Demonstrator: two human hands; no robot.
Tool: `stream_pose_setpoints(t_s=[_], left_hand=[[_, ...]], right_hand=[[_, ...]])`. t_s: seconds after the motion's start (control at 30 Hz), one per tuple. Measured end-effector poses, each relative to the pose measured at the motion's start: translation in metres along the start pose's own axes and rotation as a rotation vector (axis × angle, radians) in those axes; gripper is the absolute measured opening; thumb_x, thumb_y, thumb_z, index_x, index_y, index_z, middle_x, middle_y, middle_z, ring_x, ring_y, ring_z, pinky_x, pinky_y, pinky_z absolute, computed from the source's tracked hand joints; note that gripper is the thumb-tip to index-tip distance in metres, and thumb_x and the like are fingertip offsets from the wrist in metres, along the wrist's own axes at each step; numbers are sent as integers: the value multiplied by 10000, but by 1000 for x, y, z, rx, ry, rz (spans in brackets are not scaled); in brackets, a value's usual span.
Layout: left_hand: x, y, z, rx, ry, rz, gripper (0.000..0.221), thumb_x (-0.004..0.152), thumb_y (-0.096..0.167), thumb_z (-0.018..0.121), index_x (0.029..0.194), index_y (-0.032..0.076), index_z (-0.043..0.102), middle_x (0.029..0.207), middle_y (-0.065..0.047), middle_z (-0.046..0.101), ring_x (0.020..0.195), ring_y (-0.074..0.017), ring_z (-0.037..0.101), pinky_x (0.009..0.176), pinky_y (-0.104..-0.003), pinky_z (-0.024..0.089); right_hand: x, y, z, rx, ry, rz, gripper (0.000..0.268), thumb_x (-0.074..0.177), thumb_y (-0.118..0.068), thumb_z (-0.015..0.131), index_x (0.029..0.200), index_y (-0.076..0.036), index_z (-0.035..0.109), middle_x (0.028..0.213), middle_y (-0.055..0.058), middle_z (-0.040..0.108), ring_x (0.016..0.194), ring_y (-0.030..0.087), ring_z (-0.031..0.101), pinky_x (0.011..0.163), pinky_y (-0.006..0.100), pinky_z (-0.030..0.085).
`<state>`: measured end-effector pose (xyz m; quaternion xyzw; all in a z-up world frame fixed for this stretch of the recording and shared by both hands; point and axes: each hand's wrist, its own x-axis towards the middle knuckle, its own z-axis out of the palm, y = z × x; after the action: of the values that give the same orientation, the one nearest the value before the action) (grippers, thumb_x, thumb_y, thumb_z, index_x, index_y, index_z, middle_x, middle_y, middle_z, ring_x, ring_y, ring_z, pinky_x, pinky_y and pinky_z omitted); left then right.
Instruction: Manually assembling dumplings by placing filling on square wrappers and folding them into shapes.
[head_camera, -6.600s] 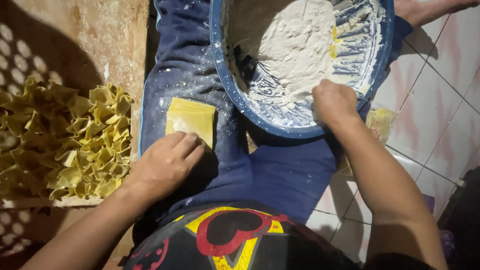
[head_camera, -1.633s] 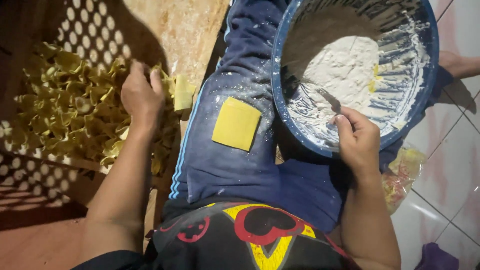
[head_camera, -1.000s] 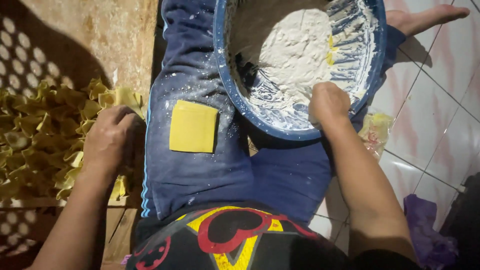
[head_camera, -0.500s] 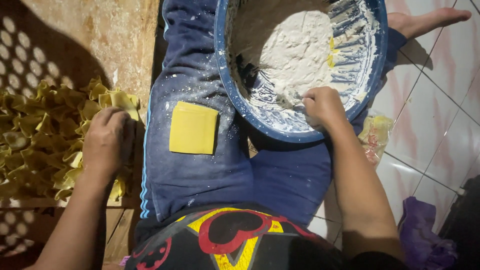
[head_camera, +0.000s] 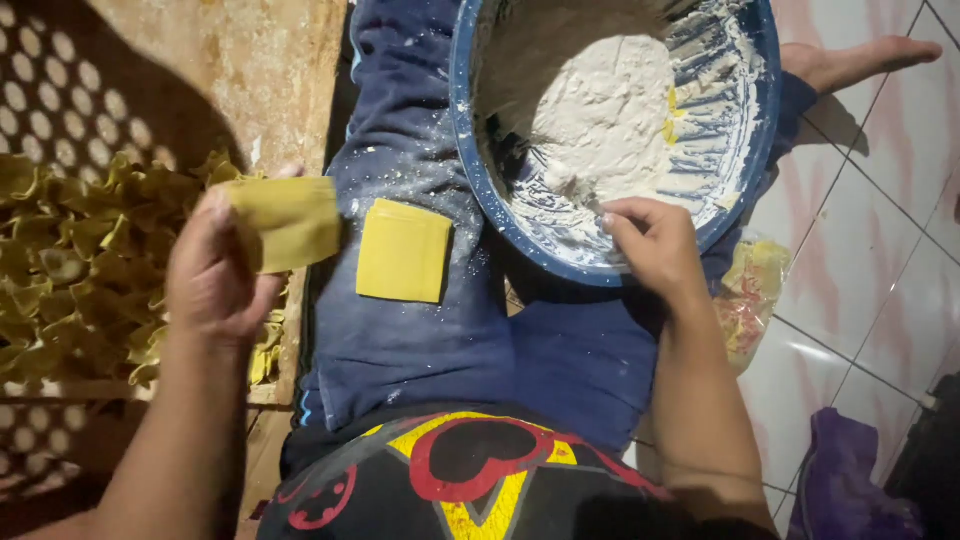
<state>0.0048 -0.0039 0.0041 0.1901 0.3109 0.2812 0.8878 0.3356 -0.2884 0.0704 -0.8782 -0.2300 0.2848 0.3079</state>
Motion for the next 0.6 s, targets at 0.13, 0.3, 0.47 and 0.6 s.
stream_pose_setpoints(t_s=[0.13, 0.3, 0.47, 0.6], left_hand=[[7, -33, 26, -145, 132, -62, 404, 953, 403, 642, 1228, 110, 681, 1308, -157, 703, 1183, -300, 712, 1082, -541, 549], [8, -64, 66, -302, 31, -222, 463, 919, 78, 665, 1364, -18, 584, 1329, -275, 649, 1141, -387, 690, 1007, -574, 555], [10, -88, 97, -260, -40, -257, 458, 991, 171, 594, 1430, 52, 546, 1297, -210, 672, 1121, -334, 702, 1009, -550, 569], [12, -111, 105, -413, -22, -431, 465, 1027, 211, 547, 1433, -16, 534, 1316, -296, 623, 1140, -408, 669, 1015, -596, 543]], right_hand=[[-13, 3, 15, -18, 36, -77, 178, 935, -61, 711, 1076, -93, 813, 792, 137, 751, 715, 139, 625, 686, 350, 539], [-36, -11, 36, 109, 127, -246, 172, 921, 21, 738, 1080, -17, 789, 961, 171, 762, 764, 188, 706, 639, 325, 593], [-53, -46, 65, 174, 194, -450, 148, 888, 61, 761, 1024, 10, 792, 952, 166, 762, 851, 259, 738, 735, 380, 601], [-54, -56, 79, 147, 259, -595, 174, 840, 66, 801, 995, -12, 810, 930, 147, 762, 853, 287, 747, 787, 392, 591]])
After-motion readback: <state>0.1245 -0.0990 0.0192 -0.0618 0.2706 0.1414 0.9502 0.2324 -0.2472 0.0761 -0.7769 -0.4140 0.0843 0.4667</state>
